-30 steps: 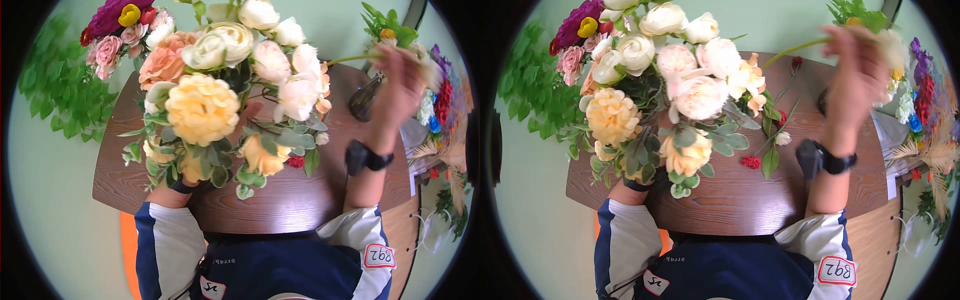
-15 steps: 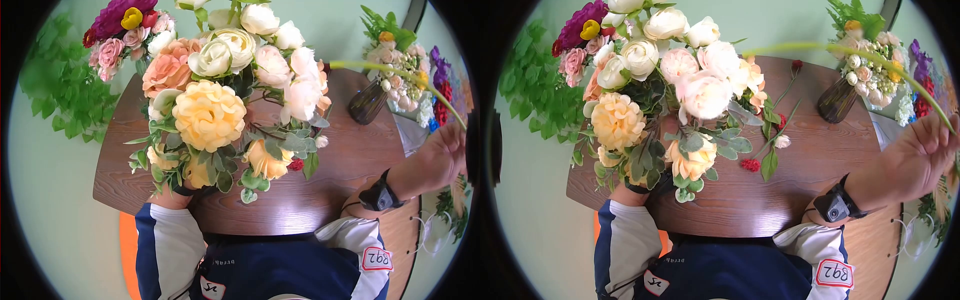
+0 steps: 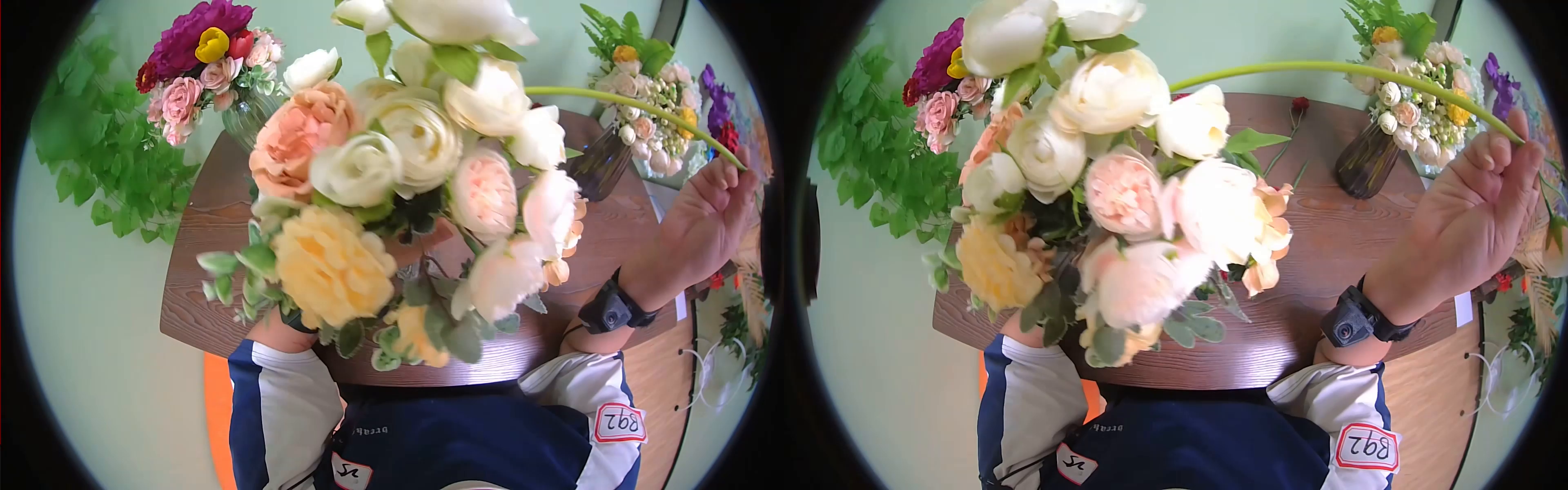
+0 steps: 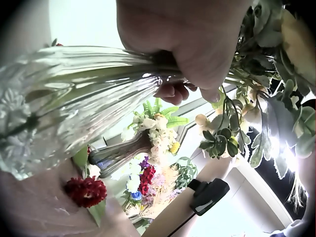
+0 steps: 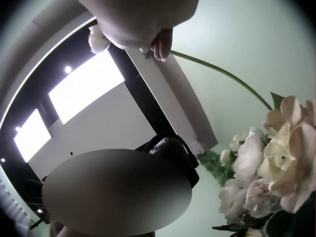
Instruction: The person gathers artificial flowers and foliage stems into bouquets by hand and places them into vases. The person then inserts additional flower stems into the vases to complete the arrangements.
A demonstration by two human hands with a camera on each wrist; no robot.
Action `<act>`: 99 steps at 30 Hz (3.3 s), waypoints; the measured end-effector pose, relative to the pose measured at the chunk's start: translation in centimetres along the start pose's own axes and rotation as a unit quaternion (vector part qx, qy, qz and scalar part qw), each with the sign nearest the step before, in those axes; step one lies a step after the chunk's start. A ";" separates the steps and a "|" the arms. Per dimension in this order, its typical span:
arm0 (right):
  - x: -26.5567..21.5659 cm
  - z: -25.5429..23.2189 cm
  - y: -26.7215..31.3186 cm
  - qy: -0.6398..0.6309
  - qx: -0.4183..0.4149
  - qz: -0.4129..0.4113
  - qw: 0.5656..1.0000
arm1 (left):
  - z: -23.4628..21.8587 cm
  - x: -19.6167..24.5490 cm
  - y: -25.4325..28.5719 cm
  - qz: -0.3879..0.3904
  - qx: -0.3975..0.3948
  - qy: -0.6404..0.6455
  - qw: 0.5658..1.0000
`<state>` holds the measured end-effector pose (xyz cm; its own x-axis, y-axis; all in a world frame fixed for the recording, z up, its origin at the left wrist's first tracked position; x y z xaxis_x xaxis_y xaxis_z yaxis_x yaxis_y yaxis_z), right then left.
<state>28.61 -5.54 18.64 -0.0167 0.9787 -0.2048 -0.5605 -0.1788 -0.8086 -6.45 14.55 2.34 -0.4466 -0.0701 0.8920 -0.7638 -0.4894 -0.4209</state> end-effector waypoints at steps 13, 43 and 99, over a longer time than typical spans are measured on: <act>4.5 4.4 3.7 0.000 -0.125 0.178 0.976 | 0.6 0.7 0.4 0.005 0.018 -0.004 1.000; 9.8 5.9 0.2 0.154 -0.205 0.266 0.929 | 1.3 0.6 3.7 0.035 0.097 0.012 0.995; 12.8 -2.6 11.8 0.134 -0.339 0.435 0.824 | 3.8 1.2 0.6 0.041 0.105 0.016 0.994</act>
<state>23.91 4.56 5.04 0.0662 0.4092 -0.9100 0.1589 -0.9047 -0.3953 -5.71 10.86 3.74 -0.5210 -0.0919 0.8486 -0.6114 -0.6535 -0.4462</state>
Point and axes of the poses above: each hand's wrist, its own y-axis away from the middle knuckle, its own z-axis out of the palm, x = y × z, the point moved 2 cm from there along -y, towards the middle knuckle, and after that the axes turned 2 degrees about y, right-handed, at the moved point
